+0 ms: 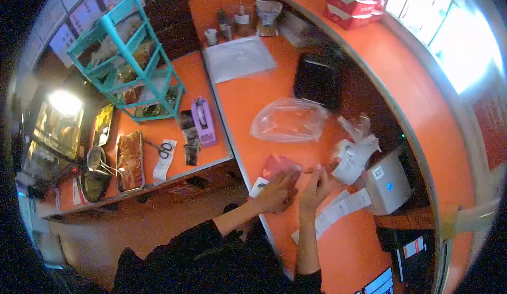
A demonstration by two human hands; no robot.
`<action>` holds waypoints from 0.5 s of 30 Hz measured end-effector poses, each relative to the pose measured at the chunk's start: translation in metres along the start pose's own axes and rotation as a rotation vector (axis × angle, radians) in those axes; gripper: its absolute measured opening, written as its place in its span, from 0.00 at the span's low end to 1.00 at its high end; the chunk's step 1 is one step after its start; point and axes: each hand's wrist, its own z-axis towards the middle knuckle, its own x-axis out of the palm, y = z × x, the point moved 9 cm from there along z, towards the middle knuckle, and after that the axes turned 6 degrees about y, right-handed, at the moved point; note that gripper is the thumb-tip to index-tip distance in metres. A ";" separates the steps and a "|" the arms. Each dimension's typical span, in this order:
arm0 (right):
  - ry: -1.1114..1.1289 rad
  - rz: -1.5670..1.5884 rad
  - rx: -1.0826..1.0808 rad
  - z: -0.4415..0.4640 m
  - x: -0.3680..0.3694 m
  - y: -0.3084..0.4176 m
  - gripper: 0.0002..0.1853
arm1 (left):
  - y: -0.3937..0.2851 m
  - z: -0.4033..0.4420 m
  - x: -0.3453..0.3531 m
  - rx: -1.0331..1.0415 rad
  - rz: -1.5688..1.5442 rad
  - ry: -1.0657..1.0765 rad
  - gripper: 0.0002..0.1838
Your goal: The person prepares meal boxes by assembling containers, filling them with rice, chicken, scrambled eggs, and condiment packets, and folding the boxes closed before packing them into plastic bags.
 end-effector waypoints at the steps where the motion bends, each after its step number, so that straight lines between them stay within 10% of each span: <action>1: 0.016 0.011 -0.006 0.007 0.018 0.004 0.16 | 0.001 -0.005 0.002 0.095 -0.053 -0.044 0.22; 5: 0.594 0.141 -0.071 0.005 0.163 0.039 0.07 | 0.018 -0.054 -0.020 -0.115 -0.063 -0.528 0.33; 15: 0.832 -0.559 -0.092 -0.057 0.455 -0.064 0.20 | 0.034 -0.041 -0.042 -0.458 -0.094 -0.156 0.42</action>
